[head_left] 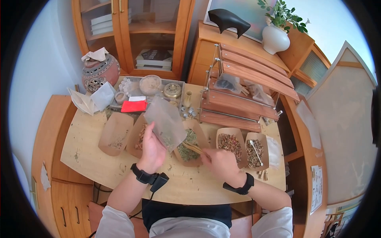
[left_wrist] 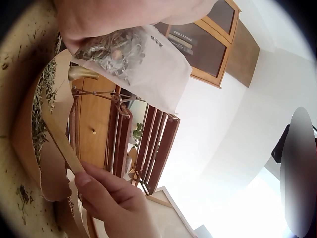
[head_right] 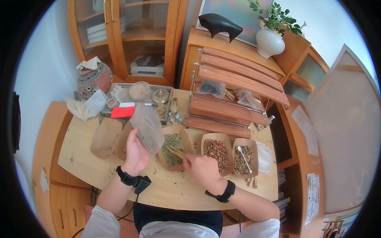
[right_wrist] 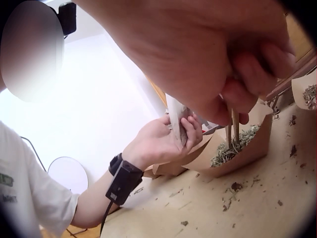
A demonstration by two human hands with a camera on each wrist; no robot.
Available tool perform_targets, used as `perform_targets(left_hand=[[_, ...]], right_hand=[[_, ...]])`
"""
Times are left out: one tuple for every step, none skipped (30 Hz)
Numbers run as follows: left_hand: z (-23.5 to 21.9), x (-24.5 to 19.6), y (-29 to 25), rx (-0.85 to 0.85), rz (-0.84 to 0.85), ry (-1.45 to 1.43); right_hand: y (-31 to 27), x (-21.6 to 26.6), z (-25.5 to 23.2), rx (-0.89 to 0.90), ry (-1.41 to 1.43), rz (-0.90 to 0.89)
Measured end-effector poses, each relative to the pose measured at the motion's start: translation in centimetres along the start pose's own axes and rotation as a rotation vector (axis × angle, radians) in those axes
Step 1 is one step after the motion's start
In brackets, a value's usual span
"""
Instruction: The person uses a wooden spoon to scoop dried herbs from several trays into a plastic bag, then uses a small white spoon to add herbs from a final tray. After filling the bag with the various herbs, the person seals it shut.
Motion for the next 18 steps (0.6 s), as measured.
perform_targets(left_hand=[[0.0,0.0,0.0,-0.006,0.003,-0.001],[0.0,0.0,0.0,-0.006,0.001,0.001],[0.0,0.0,0.0,-0.005,-0.002,0.002],[0.1,-0.1,-0.1,-0.004,-0.005,0.004],[0.1,-0.1,-0.1,-0.007,-0.005,0.009],[0.1,-0.1,-0.1,-0.009,-0.005,0.015],[0.2,-0.1,-0.1,-0.011,-0.005,0.021],[0.1,-0.1,-0.1,-0.009,-0.007,0.02],[0.0,-0.1,0.0,-0.006,-0.009,0.018],[0.0,-0.1,0.0,-0.004,-0.011,0.015],[0.0,-0.1,0.0,0.0,-0.012,0.018],[0.0,-0.1,0.0,0.004,-0.012,0.021],[0.0,-0.1,0.0,0.009,-0.012,0.023],[0.0,-0.1,0.0,0.002,-0.013,0.021],[0.0,-0.1,0.0,-0.005,-0.014,0.019],[0.1,-0.1,-0.1,-0.011,-0.016,0.016],[0.1,-0.1,-0.1,-0.011,-0.019,0.023],[0.1,0.0,-0.1,-0.011,-0.022,0.031]], right_hand=[[0.0,0.0,0.2,-0.018,-0.014,-0.027],[0.0,-0.1,0.5,-0.041,-0.017,-0.04],[0.0,-0.2,0.7,-0.063,-0.02,-0.051],[0.0,-0.3,0.8,-0.087,-0.024,-0.063],[0.0,-0.3,0.8,-0.094,-0.017,-0.068],[0.1,-0.3,0.8,-0.103,-0.011,-0.074],[0.1,-0.4,0.7,-0.111,-0.004,-0.08],[0.1,-0.5,0.9,-0.13,0.004,-0.083],[0.0,-0.9,1.2,-0.149,0.013,-0.087],[-0.1,-1.1,1.3,-0.167,0.022,-0.091],[-0.1,-1.2,1.1,-0.165,0.035,-0.074],[-0.1,-1.3,0.8,-0.162,0.048,-0.058],[-0.1,-1.3,0.5,-0.16,0.061,-0.041],[-0.1,-1.5,0.2,-0.163,0.066,-0.031],[-0.1,-1.6,-0.2,-0.167,0.07,-0.02],[-0.1,-1.8,-0.6,-0.17,0.075,-0.009],[-0.2,-1.8,-1.0,-0.189,0.08,-0.005],[-0.2,-1.8,-1.5,-0.208,0.086,-0.002]])
Point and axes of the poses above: each hand's wrist, its own y-axis towards the middle knuckle, its own z-axis out of the palm, x = y × z, the point moved 1 cm from there along y, towards the middle knuckle, and after that the axes turned 8 degrees about -z, right-handed, at the moved point
